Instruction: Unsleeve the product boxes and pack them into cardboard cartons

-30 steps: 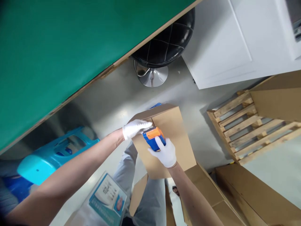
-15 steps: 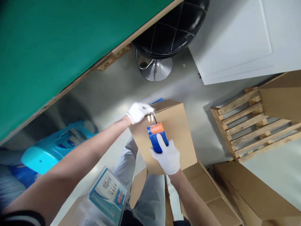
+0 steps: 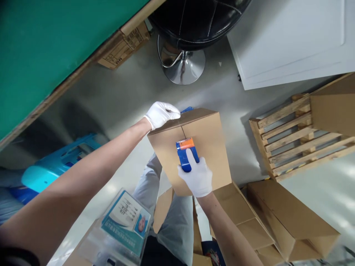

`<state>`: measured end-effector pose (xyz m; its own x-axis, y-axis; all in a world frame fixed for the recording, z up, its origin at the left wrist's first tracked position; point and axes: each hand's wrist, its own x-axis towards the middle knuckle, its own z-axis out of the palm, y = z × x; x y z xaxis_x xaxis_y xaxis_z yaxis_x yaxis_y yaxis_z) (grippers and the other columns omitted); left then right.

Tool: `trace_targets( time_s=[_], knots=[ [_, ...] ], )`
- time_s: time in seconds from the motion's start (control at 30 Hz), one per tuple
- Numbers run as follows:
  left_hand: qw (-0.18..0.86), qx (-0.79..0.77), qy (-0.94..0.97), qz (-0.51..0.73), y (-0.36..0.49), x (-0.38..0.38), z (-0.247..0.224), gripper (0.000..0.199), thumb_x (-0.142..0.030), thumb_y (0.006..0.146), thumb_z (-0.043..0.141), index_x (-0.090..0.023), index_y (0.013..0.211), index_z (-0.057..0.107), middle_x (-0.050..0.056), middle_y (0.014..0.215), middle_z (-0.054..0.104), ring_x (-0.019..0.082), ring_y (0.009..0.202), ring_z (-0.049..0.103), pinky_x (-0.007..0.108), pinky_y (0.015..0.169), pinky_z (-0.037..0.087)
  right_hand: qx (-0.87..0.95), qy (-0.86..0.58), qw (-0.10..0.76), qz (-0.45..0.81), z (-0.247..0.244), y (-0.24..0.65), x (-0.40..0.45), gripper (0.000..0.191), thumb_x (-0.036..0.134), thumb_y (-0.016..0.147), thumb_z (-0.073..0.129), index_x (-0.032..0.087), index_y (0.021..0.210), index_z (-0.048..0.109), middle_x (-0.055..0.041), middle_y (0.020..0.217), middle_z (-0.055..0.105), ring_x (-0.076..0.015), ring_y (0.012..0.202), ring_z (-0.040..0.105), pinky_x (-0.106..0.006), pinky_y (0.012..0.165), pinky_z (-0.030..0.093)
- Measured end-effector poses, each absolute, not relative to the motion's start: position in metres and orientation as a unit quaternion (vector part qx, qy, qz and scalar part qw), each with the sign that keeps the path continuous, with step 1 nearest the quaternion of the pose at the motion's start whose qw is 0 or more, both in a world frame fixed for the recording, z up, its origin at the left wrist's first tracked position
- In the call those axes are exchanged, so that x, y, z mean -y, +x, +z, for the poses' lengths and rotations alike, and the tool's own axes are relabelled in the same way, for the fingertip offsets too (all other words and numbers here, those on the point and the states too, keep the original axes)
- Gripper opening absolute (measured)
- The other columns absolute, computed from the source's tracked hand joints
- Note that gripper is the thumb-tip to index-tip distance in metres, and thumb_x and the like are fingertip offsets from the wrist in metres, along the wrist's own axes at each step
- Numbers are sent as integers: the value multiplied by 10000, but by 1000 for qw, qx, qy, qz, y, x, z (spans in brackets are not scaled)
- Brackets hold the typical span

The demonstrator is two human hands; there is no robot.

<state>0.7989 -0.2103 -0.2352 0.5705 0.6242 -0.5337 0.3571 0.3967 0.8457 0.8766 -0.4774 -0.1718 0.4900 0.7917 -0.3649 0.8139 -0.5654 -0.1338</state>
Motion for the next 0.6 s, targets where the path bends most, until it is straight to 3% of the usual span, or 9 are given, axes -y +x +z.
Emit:
trace_targets(
  time_s=[0.27, 0.6],
  knots=[
    [699, -464, 537, 87, 800, 203, -244, 171, -242, 612, 814, -130, 735, 775, 33, 770, 732, 190, 773, 658, 355, 784, 535, -460, 863, 37, -205, -169, 882, 456, 705, 471, 741, 766, 329, 1415, 617, 8, 804, 447, -94, 573, 314, -247, 549, 230],
    [693, -472, 541, 69, 800, 198, -248, 136, -245, 653, 828, -147, 742, 793, 32, 787, 755, 195, 790, 675, 365, 827, 543, -478, 860, 57, -173, -172, 886, 458, 689, 490, 746, 731, 324, 1406, 619, -12, 837, 491, -100, 580, 334, -258, 556, 227]
  ],
)
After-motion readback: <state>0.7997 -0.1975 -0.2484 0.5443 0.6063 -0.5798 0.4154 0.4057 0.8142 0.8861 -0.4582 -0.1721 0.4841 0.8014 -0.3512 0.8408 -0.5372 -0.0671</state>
